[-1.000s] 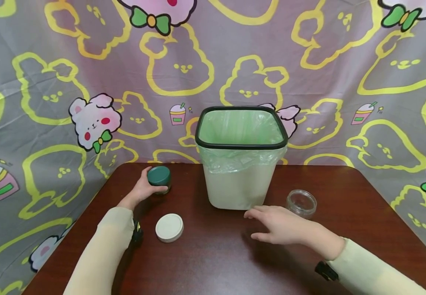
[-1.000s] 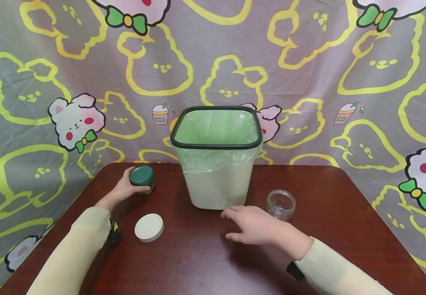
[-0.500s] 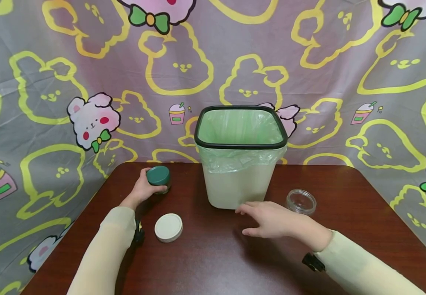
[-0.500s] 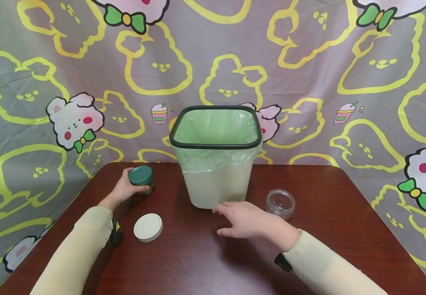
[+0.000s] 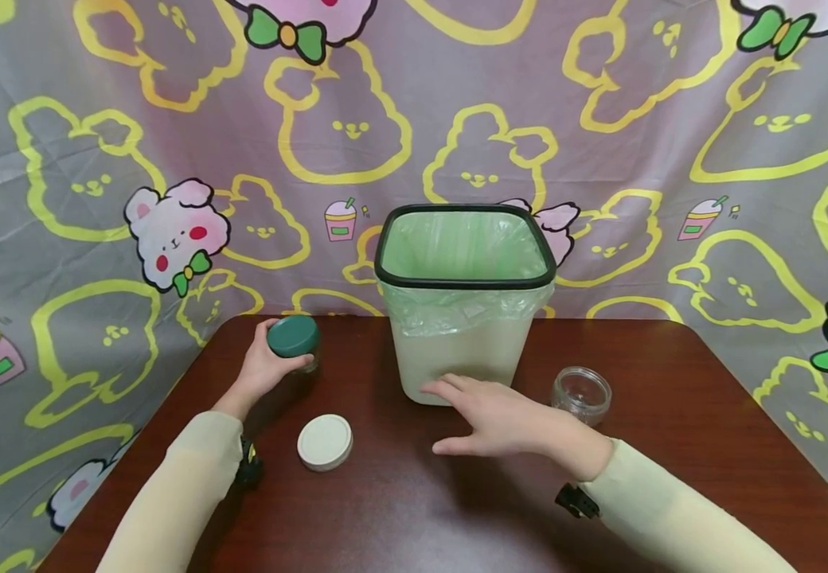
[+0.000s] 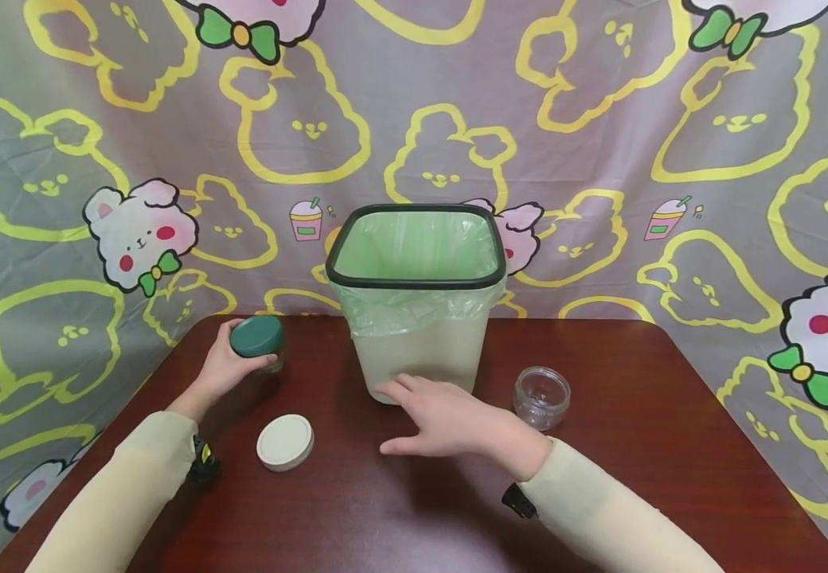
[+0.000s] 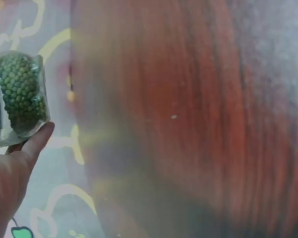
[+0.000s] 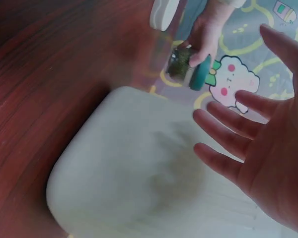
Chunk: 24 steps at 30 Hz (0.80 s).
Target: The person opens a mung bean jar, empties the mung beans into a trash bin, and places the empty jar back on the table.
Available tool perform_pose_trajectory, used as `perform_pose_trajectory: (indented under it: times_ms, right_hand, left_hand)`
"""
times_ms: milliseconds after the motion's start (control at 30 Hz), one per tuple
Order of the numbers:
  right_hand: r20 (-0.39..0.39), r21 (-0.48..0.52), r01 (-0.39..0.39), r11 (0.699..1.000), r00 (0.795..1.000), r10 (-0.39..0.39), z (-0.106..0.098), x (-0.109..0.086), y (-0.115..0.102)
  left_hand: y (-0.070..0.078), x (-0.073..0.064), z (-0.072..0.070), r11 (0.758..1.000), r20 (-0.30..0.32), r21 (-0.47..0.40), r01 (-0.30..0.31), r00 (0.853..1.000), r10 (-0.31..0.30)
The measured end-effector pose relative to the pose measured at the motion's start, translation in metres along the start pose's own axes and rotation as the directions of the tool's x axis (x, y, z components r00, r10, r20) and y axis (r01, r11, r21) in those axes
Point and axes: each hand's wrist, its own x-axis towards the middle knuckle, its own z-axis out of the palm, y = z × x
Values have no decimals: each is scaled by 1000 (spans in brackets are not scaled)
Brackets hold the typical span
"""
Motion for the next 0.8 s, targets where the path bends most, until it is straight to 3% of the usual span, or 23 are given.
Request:
perform_pose_trajectory:
  times_ms: [167, 333, 533, 800]
  right_hand:
    - [-67, 14, 34, 999, 997, -33, -1, 12, -5]
    - [-97, 29, 48, 998, 994, -45, -3, 27, -12]
    - [-101, 64, 44, 997, 994, -38, -6, 39, -22]
    - [-138, 121, 10, 993, 990, 7, -7, 45, -30]
  left_hand:
    - [16, -9, -7, 997, 6, -28, -77, 997, 77]
    - [30, -23, -8, 986, 56, -67, -155, 986, 159]
    - [47, -45, -6, 970, 114, -98, -221, 966, 231]
    - [75, -66, 0, 935, 139, -157, -319, 930, 340]
